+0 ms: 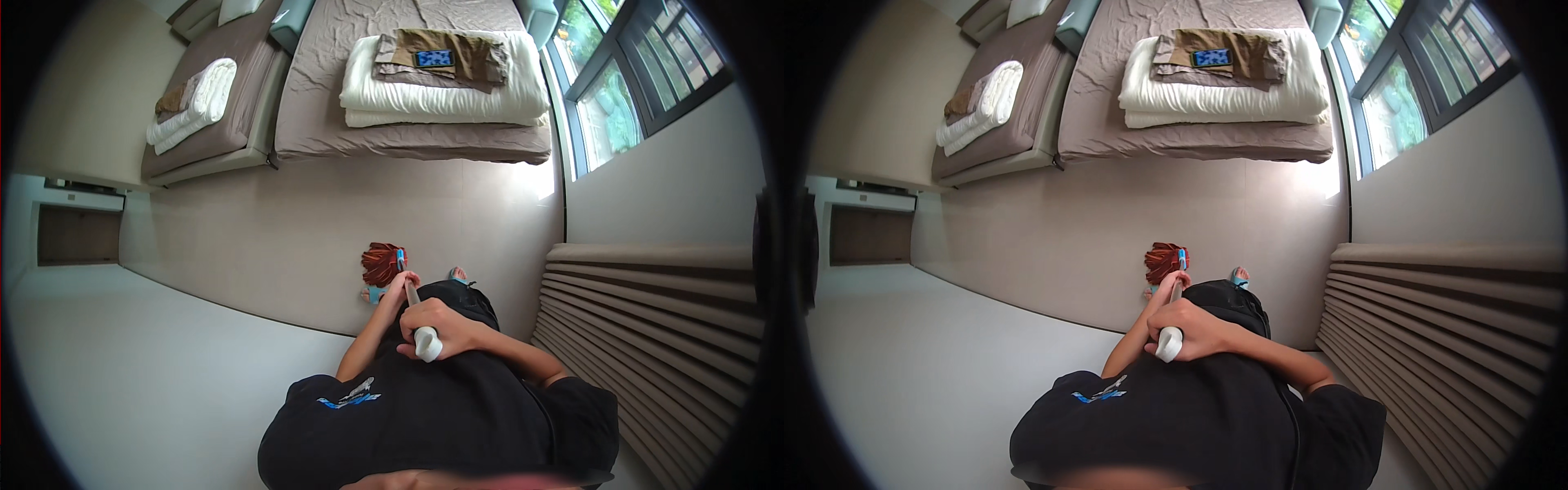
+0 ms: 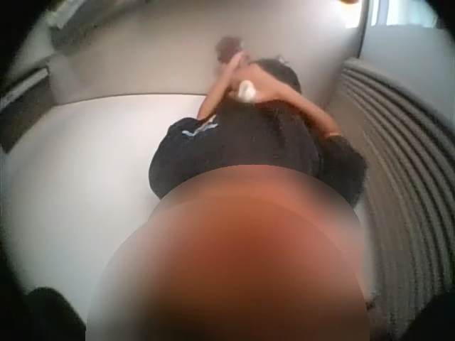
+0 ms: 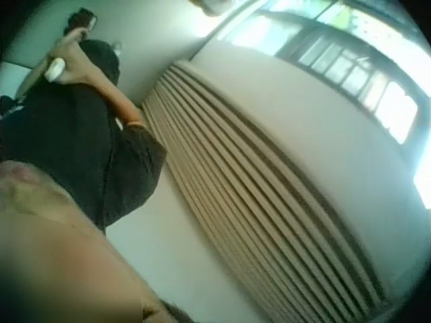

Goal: The recorder mops the floor in a room with two beds.

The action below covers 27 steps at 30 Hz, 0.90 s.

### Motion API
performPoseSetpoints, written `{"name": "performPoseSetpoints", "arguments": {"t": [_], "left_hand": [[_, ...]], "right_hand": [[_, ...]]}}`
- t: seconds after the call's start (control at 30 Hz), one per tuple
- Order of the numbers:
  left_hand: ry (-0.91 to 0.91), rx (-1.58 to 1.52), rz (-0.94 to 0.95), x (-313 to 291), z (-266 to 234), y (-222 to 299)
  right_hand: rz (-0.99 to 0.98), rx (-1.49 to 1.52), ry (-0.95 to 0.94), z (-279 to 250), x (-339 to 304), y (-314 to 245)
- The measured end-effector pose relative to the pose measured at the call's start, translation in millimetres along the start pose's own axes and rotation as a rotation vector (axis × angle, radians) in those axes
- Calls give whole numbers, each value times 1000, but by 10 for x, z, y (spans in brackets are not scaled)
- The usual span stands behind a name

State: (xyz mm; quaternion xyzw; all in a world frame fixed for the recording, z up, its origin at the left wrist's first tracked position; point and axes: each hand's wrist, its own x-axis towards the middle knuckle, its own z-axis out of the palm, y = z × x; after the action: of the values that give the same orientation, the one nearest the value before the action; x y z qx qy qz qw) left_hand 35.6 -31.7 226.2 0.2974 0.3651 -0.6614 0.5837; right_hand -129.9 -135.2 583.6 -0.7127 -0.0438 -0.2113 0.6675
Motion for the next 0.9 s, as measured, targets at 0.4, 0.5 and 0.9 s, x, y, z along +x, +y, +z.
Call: {"name": "performPoseSetpoints", "arguments": {"t": [0.4, 0.5, 0.9], "left_hand": [[-264, -192, 60, -798, -82, 1874], [-288, -209, 142, -1100, 42, 2402], [-441, -489, 247, -1698, -678, 4412]], "right_hand": [[-132, -65, -70, 1121, 1660, 138], [-184, -82, -53, 1449, 1976, 181], [-193, 28, -591, 2630, 3691, 1068]]}}
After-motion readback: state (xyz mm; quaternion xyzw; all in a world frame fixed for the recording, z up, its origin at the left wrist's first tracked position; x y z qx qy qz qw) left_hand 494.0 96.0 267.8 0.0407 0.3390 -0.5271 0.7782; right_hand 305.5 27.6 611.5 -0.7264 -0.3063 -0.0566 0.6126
